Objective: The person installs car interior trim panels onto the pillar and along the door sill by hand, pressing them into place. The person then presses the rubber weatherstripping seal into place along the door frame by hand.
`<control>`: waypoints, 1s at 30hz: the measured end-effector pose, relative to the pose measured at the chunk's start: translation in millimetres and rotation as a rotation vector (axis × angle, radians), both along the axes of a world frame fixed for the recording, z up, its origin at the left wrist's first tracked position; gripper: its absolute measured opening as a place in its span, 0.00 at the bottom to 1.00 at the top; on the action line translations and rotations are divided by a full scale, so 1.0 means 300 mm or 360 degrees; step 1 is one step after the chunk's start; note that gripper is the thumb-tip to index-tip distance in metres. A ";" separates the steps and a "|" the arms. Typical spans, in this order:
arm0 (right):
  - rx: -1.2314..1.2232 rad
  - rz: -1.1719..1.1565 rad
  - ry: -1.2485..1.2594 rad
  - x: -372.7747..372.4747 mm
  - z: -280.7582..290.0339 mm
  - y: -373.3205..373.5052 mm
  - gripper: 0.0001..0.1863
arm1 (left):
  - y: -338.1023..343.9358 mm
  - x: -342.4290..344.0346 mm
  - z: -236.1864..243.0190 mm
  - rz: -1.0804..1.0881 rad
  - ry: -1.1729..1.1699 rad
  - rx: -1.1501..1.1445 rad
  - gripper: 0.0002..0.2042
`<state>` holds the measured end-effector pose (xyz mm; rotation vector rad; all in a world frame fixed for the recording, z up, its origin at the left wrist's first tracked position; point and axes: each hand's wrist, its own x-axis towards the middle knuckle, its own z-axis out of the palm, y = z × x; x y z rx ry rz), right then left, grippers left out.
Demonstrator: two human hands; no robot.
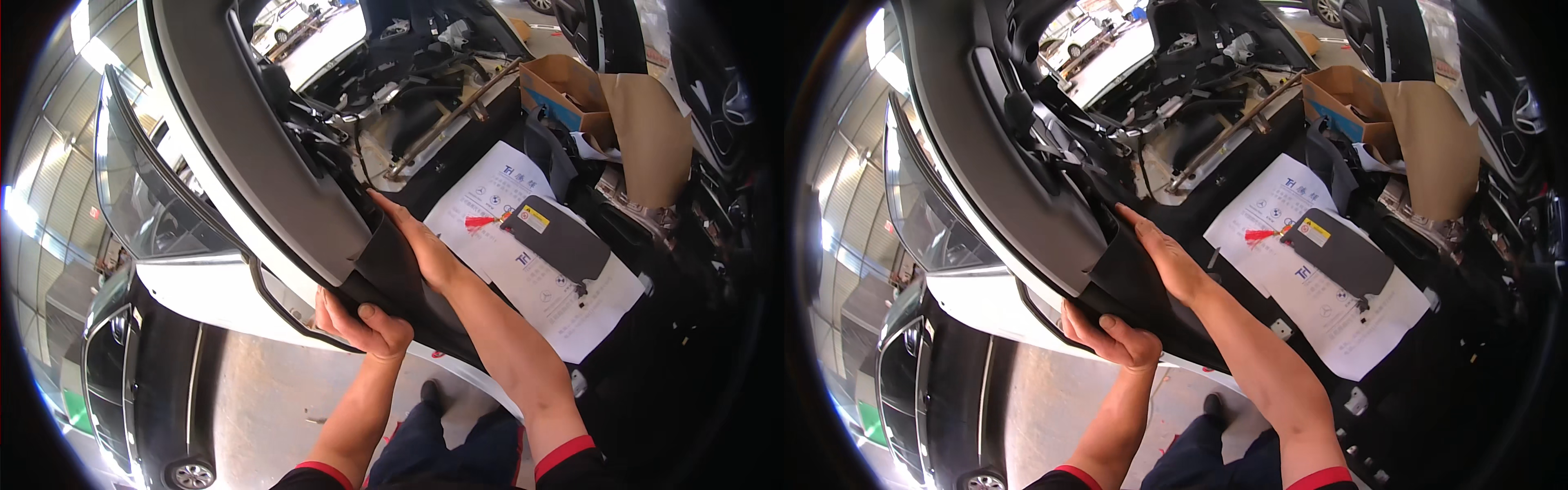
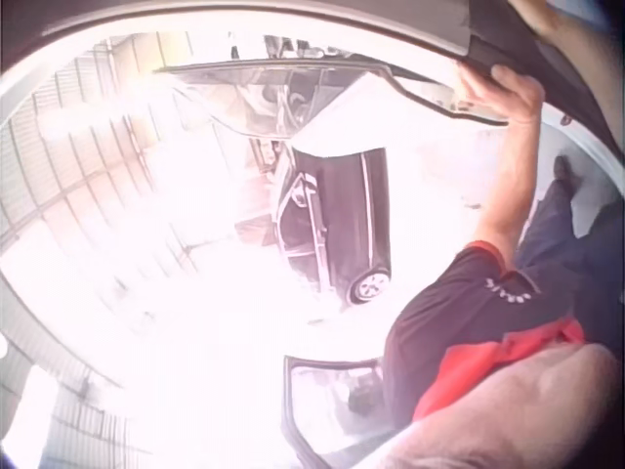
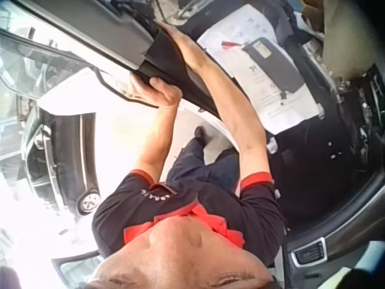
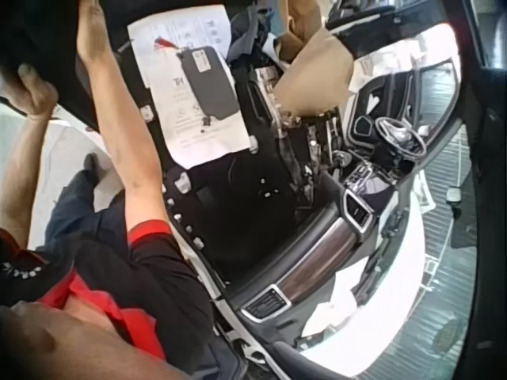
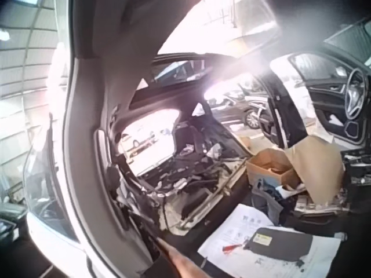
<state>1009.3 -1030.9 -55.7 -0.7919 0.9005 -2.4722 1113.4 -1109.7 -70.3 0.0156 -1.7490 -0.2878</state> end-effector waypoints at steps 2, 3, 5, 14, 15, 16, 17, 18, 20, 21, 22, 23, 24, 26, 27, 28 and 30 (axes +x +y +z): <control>0.0170 -0.0298 0.0157 0.019 -0.018 0.005 0.32 | 0.009 0.003 0.006 -0.0009 -0.0023 0.0033 0.25; 0.0172 -0.0382 0.0218 0.039 -0.021 0.011 0.32 | 0.006 0.000 0.005 0.0004 -0.0011 0.0053 0.25; 0.0403 -0.0620 0.0413 0.045 -0.053 0.019 0.32 | 0.000 0.001 -0.001 -0.0042 -0.0031 0.0014 0.25; 0.0420 -0.0448 0.0481 -0.227 0.231 0.130 0.33 | -0.014 -0.004 -0.034 -0.0127 -0.0031 0.0024 0.26; 0.0432 -0.0446 0.0477 -0.197 0.232 0.091 0.33 | -0.020 0.004 -0.036 -0.0128 -0.0036 0.0035 0.26; 0.0409 -0.0311 0.0465 -0.138 0.221 0.025 0.33 | -0.029 0.011 -0.036 -0.0134 -0.0025 0.0000 0.26; 0.0389 -0.0171 0.0464 -0.110 0.210 -0.003 0.33 | -0.021 0.007 -0.036 -0.0135 -0.0002 -0.0030 0.26; 0.0314 -0.0091 0.0427 -0.110 0.207 0.000 0.34 | -0.016 0.006 -0.033 -0.0131 0.0003 -0.0013 0.26; 0.0336 -0.0034 0.0463 -0.083 0.206 0.034 0.35 | -0.020 0.024 -0.032 -0.0174 -0.0033 -0.0051 0.27; 0.0341 0.0016 0.0491 -0.067 0.199 0.045 0.36 | -0.024 0.031 -0.039 -0.0174 -0.0061 -0.0037 0.27; 0.0327 0.0015 0.0522 -0.071 0.175 0.038 0.37 | -0.027 0.033 -0.047 -0.0140 -0.0073 -0.0027 0.27; 0.0332 0.0013 0.0509 -0.069 0.177 0.042 0.37 | -0.030 0.029 -0.041 -0.0107 -0.0063 -0.0026 0.27; 0.0353 -0.0024 0.0525 -0.064 0.172 0.049 0.37 | -0.029 0.035 -0.041 -0.0094 -0.0075 -0.0038 0.28; 0.0286 -0.0142 0.0541 -0.042 0.158 0.056 0.35 | -0.017 0.031 -0.041 -0.0168 -0.0082 -0.0039 0.28; 0.0299 -0.0158 0.0505 -0.049 0.155 0.056 0.35 | -0.010 0.019 -0.044 -0.0237 -0.0069 -0.0040 0.28; 0.0320 -0.0255 0.0634 -0.076 0.151 0.058 0.34 | -0.013 0.001 -0.048 -0.0174 -0.0111 -0.0050 0.28; 0.0332 -0.0353 0.0709 -0.049 0.164 0.046 0.34 | -0.020 0.033 -0.022 0.0012 -0.0198 -0.0079 0.29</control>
